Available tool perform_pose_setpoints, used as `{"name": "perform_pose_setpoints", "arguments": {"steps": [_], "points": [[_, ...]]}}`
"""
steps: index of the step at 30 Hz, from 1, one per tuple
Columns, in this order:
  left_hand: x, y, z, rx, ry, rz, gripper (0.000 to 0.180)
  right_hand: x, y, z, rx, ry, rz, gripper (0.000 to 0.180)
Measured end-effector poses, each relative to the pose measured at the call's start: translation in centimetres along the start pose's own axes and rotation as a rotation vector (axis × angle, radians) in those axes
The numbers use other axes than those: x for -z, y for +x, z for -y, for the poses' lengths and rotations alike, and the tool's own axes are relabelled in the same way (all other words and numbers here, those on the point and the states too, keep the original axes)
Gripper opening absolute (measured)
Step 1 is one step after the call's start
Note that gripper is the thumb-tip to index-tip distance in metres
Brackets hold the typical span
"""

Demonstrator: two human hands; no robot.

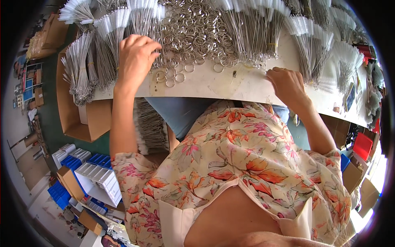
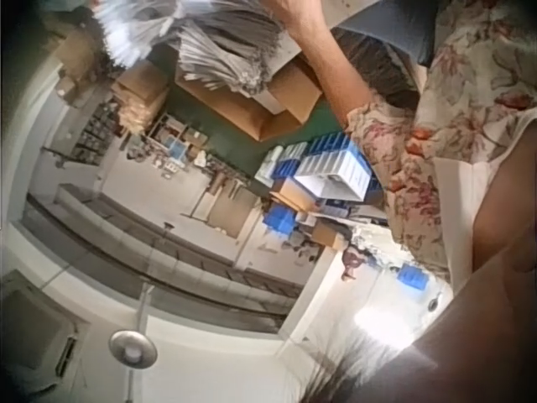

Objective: Assembling laboratory brushes by attaching metal rings to the handles.

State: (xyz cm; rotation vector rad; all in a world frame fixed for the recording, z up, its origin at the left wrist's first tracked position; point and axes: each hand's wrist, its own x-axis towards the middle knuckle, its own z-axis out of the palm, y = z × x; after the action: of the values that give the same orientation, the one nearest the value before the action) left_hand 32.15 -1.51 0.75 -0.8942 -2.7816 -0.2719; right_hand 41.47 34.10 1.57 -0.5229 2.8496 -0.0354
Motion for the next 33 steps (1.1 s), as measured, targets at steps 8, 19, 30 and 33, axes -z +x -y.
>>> {"name": "perform_pose_setpoints", "arguments": {"steps": [8, 19, 30, 33], "points": [[-0.2, -0.1, -0.1, -0.105, 0.048, -0.06, 0.009, 2.0, 2.7, 3.5, 0.068, 0.986, -0.237, 0.013], [0.2, 2.8, -11.7, 0.407, -1.274, -0.571, 0.008, 5.2, 6.1, 8.2, 0.219, 1.633, -0.146, 0.018], [2.7, 2.6, -11.5, -0.045, -0.801, -0.531, 0.012, 5.3, 4.6, 7.2, 0.274, 1.594, -0.294, 0.008], [3.3, 2.6, -11.5, -0.028, -0.8, -0.46, 0.014, 5.2, 4.7, 7.1, 0.385, 1.412, -0.445, 0.007]]}}
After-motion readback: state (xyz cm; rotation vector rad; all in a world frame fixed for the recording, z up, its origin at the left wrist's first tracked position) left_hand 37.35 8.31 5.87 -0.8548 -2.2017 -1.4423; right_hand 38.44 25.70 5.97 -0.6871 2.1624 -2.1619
